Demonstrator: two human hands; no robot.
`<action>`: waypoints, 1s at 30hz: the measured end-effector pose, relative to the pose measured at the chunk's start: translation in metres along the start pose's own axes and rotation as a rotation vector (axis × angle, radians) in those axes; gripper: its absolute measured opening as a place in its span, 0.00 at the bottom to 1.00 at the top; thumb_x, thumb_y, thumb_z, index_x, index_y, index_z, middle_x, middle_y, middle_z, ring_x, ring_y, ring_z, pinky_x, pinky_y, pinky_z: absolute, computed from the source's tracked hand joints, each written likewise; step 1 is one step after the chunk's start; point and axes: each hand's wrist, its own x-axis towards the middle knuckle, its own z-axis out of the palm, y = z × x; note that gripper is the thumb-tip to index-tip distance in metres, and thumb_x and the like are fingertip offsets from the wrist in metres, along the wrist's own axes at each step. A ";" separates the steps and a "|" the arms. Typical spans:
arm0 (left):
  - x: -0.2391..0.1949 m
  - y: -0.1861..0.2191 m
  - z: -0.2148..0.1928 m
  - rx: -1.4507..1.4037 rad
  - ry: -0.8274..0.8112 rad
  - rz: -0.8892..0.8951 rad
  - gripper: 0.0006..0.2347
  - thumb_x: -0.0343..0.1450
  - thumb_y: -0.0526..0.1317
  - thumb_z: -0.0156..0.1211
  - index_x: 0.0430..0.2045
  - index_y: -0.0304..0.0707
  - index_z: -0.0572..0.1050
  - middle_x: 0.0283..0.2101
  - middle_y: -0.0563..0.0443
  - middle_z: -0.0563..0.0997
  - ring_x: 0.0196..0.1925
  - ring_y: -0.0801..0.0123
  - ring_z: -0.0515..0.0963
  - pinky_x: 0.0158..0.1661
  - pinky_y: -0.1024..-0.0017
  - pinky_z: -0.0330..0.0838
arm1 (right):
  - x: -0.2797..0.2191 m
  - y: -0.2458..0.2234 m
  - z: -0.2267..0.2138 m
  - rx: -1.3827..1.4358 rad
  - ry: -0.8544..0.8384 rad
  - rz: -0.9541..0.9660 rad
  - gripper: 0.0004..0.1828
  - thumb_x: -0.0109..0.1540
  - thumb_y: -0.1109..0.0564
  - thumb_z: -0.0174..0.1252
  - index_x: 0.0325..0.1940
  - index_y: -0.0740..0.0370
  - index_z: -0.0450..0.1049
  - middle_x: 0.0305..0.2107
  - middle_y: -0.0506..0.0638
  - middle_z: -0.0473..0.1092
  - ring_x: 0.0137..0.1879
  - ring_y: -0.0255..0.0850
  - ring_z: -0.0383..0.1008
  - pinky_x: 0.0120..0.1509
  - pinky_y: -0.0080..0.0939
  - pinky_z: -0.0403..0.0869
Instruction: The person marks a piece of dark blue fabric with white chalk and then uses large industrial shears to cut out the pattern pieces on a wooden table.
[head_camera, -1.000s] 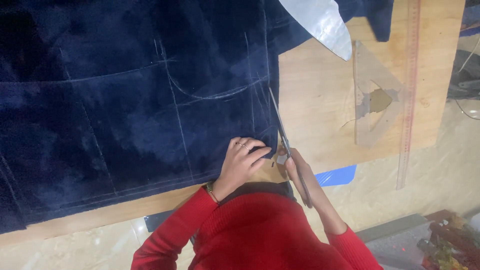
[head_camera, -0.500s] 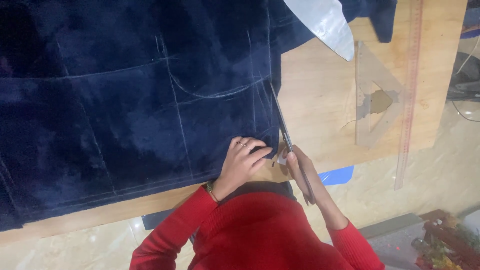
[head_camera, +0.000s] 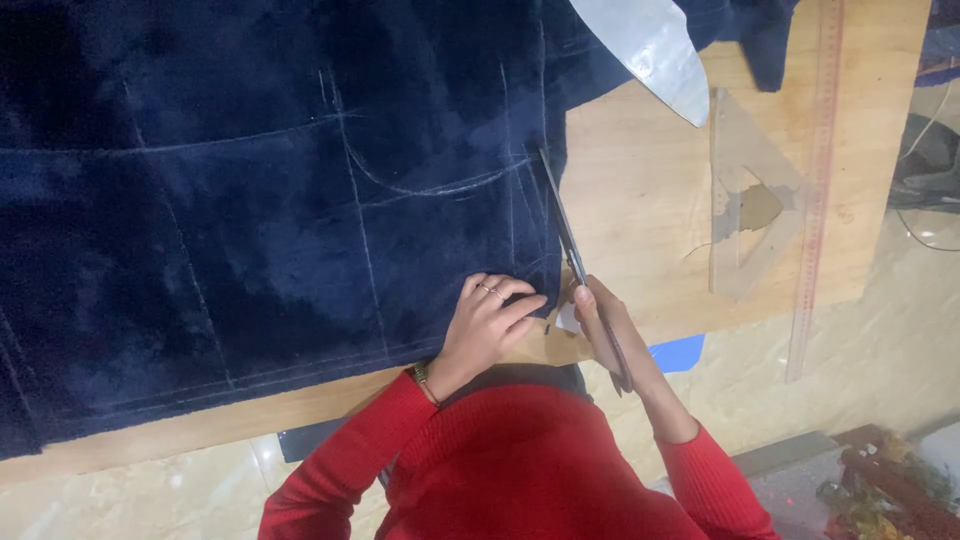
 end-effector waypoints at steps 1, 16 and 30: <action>0.000 0.000 0.001 0.001 0.003 -0.004 0.05 0.72 0.37 0.60 0.37 0.49 0.82 0.39 0.57 0.74 0.44 0.66 0.74 0.54 0.61 0.64 | 0.003 0.003 -0.002 -0.014 -0.002 -0.005 0.36 0.70 0.33 0.31 0.54 0.65 0.70 0.51 0.76 0.68 0.66 0.74 0.64 0.66 0.72 0.68; -0.005 -0.008 0.003 0.001 0.000 0.020 0.06 0.70 0.36 0.60 0.37 0.50 0.81 0.41 0.58 0.77 0.47 0.67 0.76 0.52 0.63 0.66 | -0.002 0.000 -0.004 0.002 -0.020 -0.050 0.35 0.70 0.33 0.31 0.51 0.65 0.70 0.33 0.64 0.66 0.48 0.57 0.75 0.55 0.64 0.76; 0.001 0.000 -0.002 -0.013 0.055 0.024 0.07 0.69 0.34 0.61 0.36 0.46 0.83 0.38 0.55 0.77 0.43 0.66 0.77 0.52 0.62 0.67 | 0.011 0.006 -0.001 0.017 -0.056 -0.134 0.35 0.71 0.32 0.28 0.40 0.61 0.70 0.21 0.42 0.52 0.24 0.30 0.54 0.27 0.32 0.60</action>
